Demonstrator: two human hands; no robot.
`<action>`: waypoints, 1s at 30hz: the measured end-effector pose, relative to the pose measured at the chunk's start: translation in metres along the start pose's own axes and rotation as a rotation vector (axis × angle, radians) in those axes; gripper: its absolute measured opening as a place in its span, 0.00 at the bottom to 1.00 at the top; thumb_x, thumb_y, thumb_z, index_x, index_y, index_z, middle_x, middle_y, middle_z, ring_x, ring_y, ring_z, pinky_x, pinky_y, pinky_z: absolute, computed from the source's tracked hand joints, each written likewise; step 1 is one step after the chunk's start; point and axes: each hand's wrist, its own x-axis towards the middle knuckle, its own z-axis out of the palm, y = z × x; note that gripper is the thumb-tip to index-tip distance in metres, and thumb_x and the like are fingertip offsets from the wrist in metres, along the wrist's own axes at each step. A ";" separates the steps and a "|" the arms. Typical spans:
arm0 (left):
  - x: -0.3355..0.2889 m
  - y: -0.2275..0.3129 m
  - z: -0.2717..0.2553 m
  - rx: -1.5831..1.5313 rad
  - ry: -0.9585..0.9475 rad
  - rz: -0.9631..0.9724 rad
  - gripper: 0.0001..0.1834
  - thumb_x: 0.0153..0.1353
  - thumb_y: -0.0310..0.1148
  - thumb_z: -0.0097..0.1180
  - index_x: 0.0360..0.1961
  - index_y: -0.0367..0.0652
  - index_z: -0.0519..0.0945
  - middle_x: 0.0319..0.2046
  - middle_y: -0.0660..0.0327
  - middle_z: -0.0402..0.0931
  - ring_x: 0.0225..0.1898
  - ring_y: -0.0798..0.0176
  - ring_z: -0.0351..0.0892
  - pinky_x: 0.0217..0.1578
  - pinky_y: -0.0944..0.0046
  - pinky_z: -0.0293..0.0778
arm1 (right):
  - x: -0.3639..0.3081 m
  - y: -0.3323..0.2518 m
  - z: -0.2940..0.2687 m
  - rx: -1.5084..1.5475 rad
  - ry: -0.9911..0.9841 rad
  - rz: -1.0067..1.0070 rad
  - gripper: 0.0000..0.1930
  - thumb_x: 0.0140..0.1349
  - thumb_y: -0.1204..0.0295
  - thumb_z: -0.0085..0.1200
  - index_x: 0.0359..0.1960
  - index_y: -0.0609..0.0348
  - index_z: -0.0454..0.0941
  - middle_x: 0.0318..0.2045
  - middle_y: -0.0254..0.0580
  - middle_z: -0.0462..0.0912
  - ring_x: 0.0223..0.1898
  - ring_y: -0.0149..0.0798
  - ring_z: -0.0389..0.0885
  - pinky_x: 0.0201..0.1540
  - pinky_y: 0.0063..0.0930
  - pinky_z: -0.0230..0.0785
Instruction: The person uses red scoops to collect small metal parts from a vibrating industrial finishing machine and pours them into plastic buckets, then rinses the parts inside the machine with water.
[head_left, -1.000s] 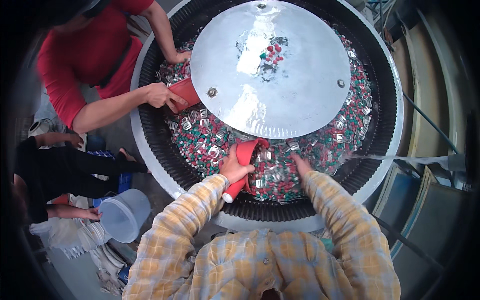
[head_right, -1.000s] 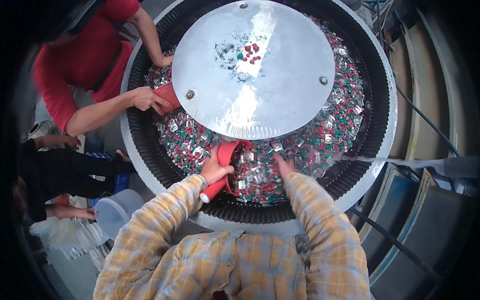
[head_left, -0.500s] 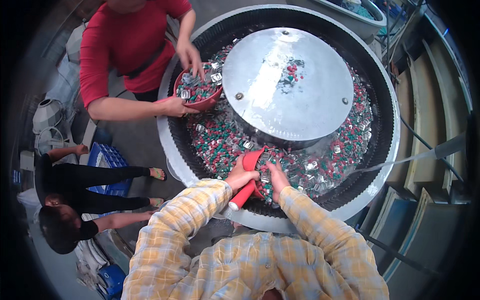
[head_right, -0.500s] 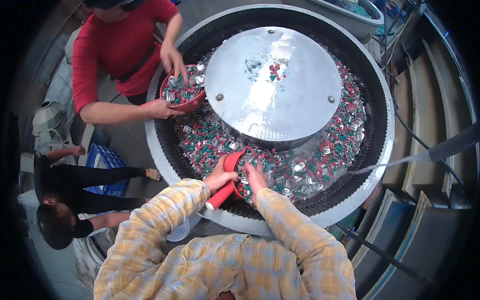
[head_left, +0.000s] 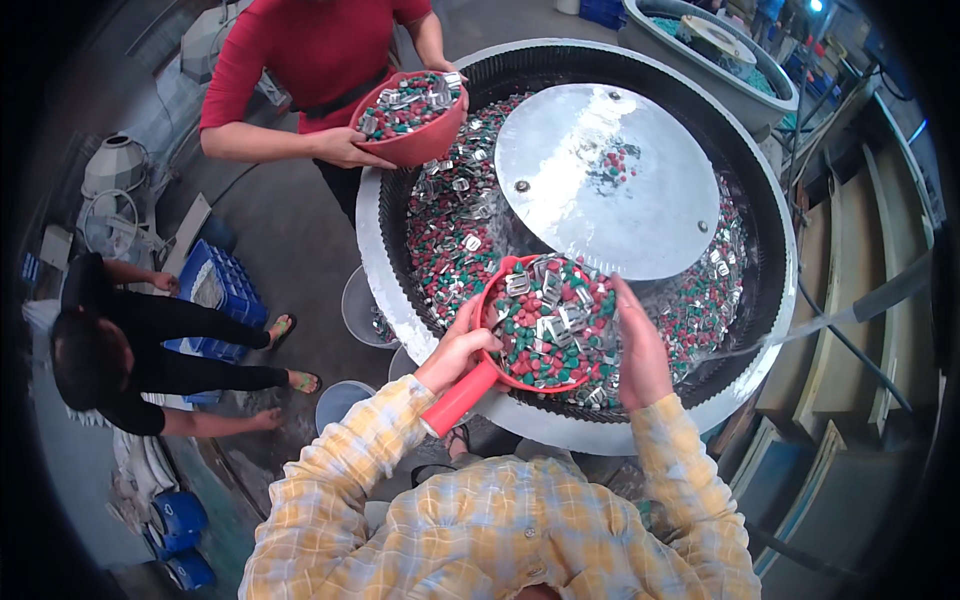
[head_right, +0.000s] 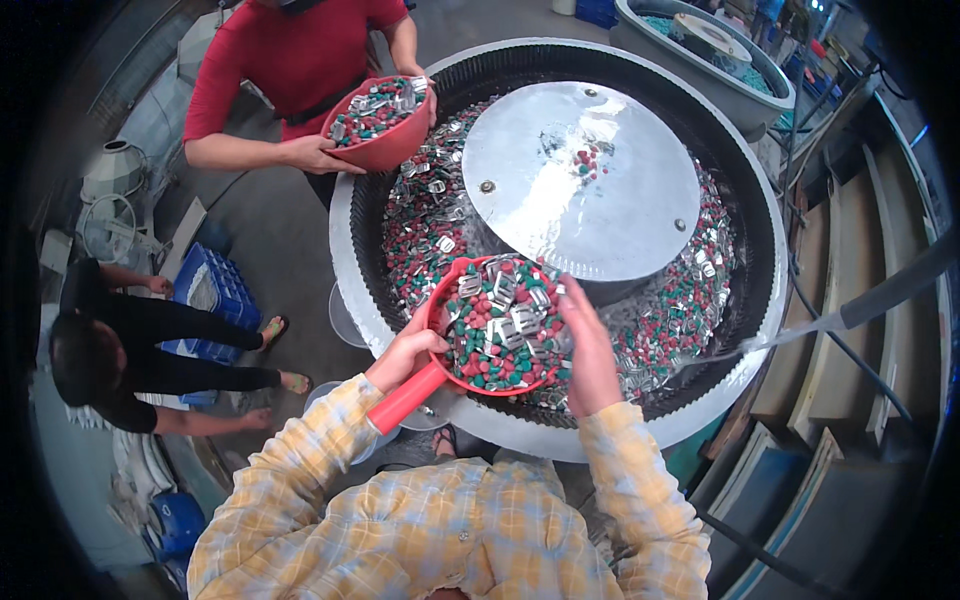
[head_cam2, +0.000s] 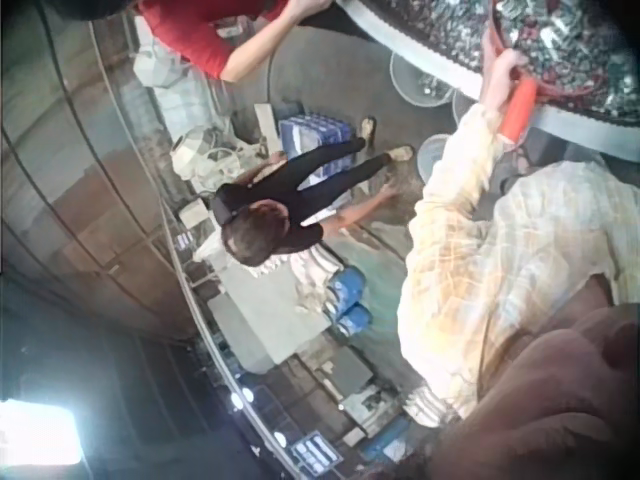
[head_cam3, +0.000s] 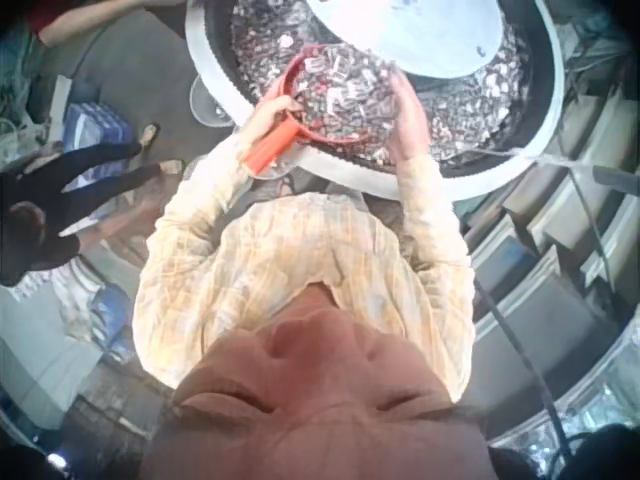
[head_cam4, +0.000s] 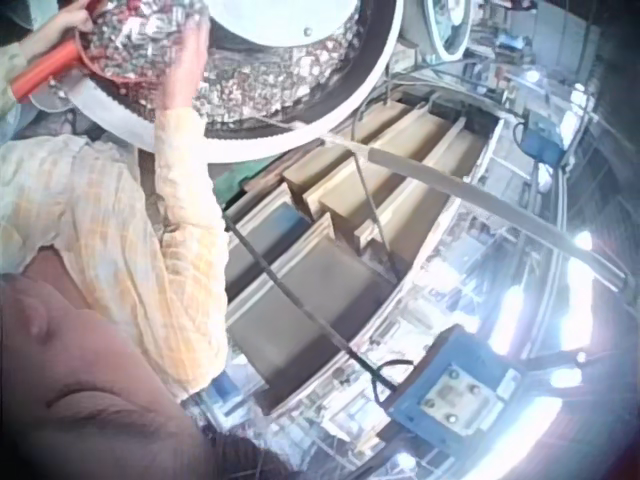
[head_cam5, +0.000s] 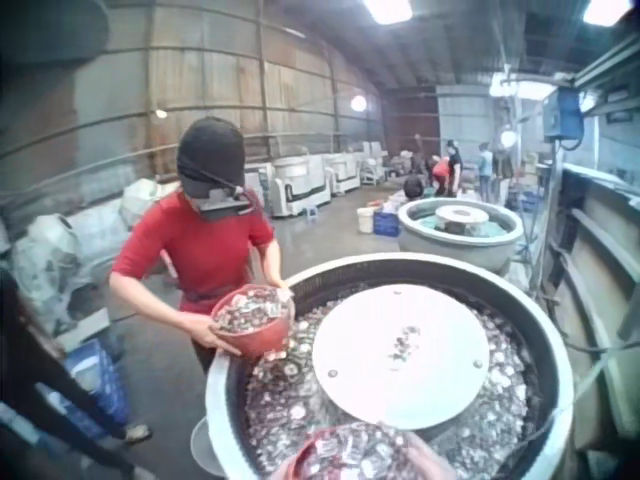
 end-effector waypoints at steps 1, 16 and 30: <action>-0.011 0.010 0.010 -0.094 -0.002 -0.033 0.41 0.43 0.25 0.46 0.61 0.49 0.46 0.49 0.55 0.59 0.41 0.54 0.71 0.27 0.53 0.78 | -0.001 -0.002 -0.005 -0.033 0.003 -0.065 0.26 0.60 0.65 0.39 0.58 0.67 0.56 0.57 0.47 0.62 0.60 0.36 0.55 0.61 0.27 0.40; -0.101 0.000 -0.005 -0.376 0.250 0.222 0.29 0.45 0.29 0.45 0.52 0.32 0.60 0.40 0.48 0.72 0.35 0.51 0.76 0.41 0.53 0.73 | -0.005 0.027 -0.072 -0.286 0.073 -0.081 0.25 0.63 0.55 0.31 0.59 0.53 0.59 0.61 0.43 0.56 0.64 0.44 0.47 0.62 0.46 0.29; -0.204 -0.019 -0.090 -0.065 0.660 0.548 0.43 0.38 0.23 0.46 0.61 0.38 0.47 0.55 0.52 0.58 0.53 0.58 0.64 0.51 0.63 0.65 | -0.013 0.047 0.001 -0.398 0.102 -0.077 0.25 0.61 0.57 0.38 0.58 0.56 0.60 0.59 0.43 0.58 0.64 0.40 0.48 0.62 0.43 0.32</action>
